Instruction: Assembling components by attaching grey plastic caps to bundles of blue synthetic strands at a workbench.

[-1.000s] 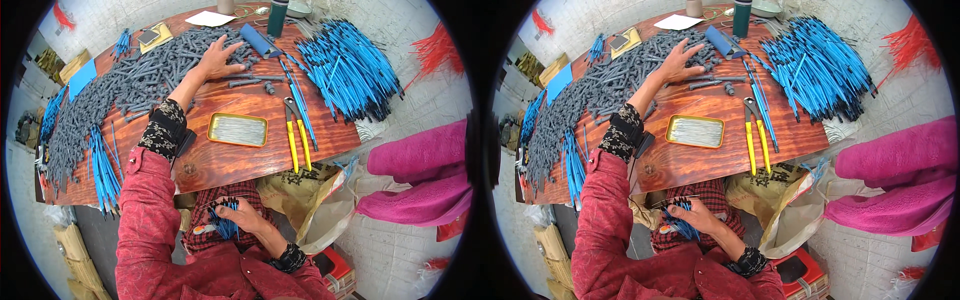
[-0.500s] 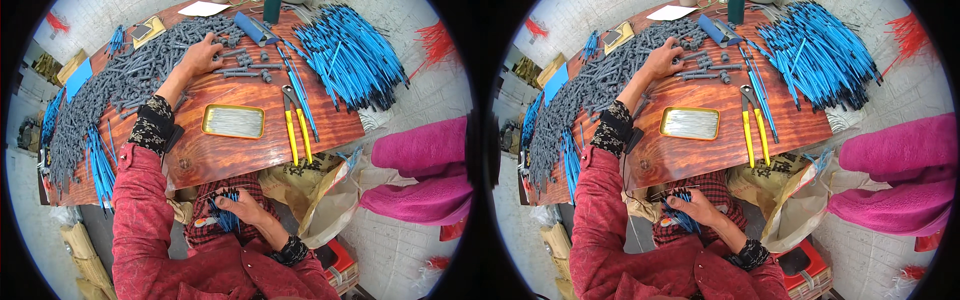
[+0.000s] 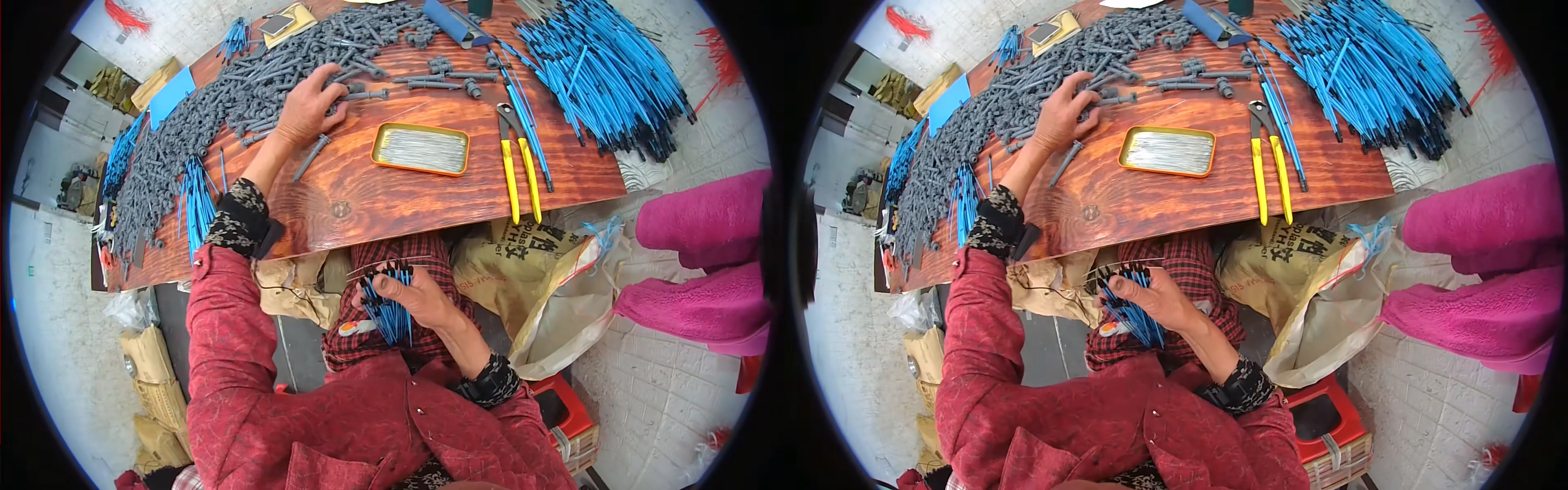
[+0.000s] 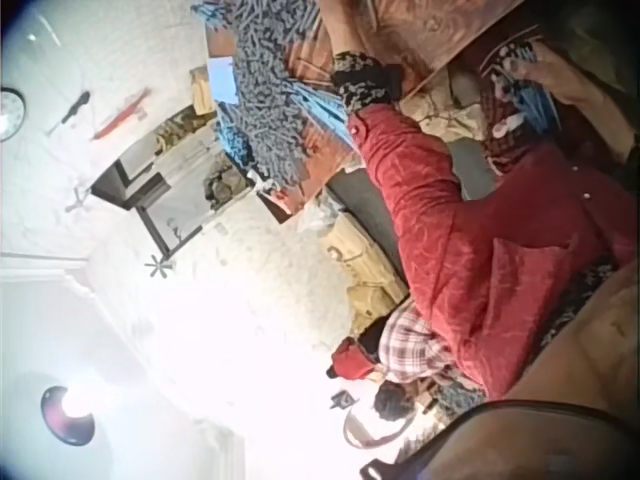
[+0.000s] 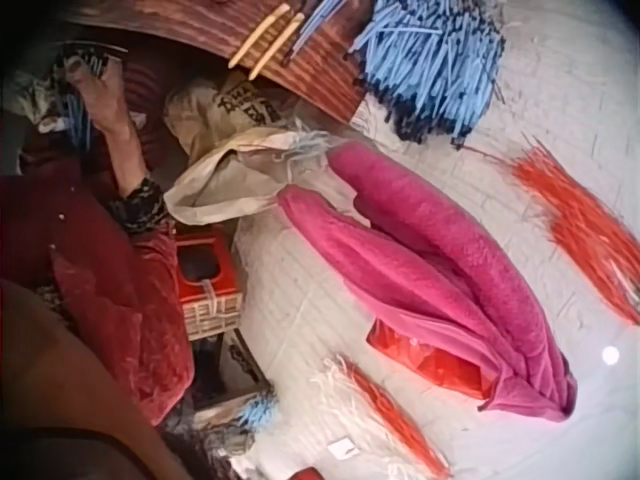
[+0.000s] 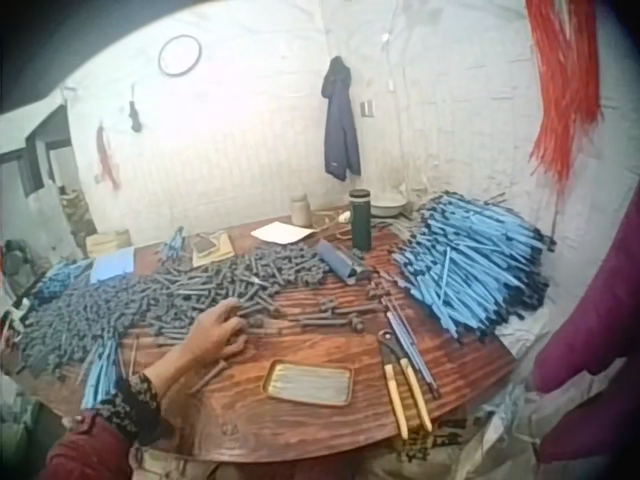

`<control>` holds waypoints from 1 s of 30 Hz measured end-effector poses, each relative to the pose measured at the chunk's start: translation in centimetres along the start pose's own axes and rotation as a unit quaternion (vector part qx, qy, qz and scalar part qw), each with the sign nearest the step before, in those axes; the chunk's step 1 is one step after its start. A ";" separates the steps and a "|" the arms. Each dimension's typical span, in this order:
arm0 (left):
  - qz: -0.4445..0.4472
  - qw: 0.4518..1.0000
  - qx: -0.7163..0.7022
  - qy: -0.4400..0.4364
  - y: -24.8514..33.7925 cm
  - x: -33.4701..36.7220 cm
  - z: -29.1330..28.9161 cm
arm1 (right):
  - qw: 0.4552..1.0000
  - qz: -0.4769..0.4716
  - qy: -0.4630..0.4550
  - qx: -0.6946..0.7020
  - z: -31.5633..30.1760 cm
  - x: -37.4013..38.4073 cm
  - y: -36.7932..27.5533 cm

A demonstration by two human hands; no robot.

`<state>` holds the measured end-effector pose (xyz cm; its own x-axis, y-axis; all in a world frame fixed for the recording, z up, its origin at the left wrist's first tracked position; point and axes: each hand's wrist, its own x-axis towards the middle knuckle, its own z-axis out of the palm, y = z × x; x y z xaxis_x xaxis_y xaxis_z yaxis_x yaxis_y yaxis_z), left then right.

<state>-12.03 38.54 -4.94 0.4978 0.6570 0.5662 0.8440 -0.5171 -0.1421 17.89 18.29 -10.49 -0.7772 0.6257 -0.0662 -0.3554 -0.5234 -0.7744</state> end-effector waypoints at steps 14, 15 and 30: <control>0.059 0.984 -0.043 -0.166 -1.4 -1.2 -3.2 | 1.000 0.003 0.026 0.007 1.2 0.5 0.3; 0.064 0.983 -0.045 -0.165 -1.6 -1.7 -3.9 | 0.999 0.000 0.031 0.008 1.2 0.4 0.4; -0.066 0.955 -0.277 -0.080 2.9 12.1 9.0 | 1.000 0.002 -0.006 0.019 -0.9 -0.5 0.1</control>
<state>-1.76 49.88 -5.82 0.4564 0.7884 0.4126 0.6877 -0.6067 0.3986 18.72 18.47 -11.06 -0.7844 0.6172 -0.0613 -0.3721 -0.5474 -0.7496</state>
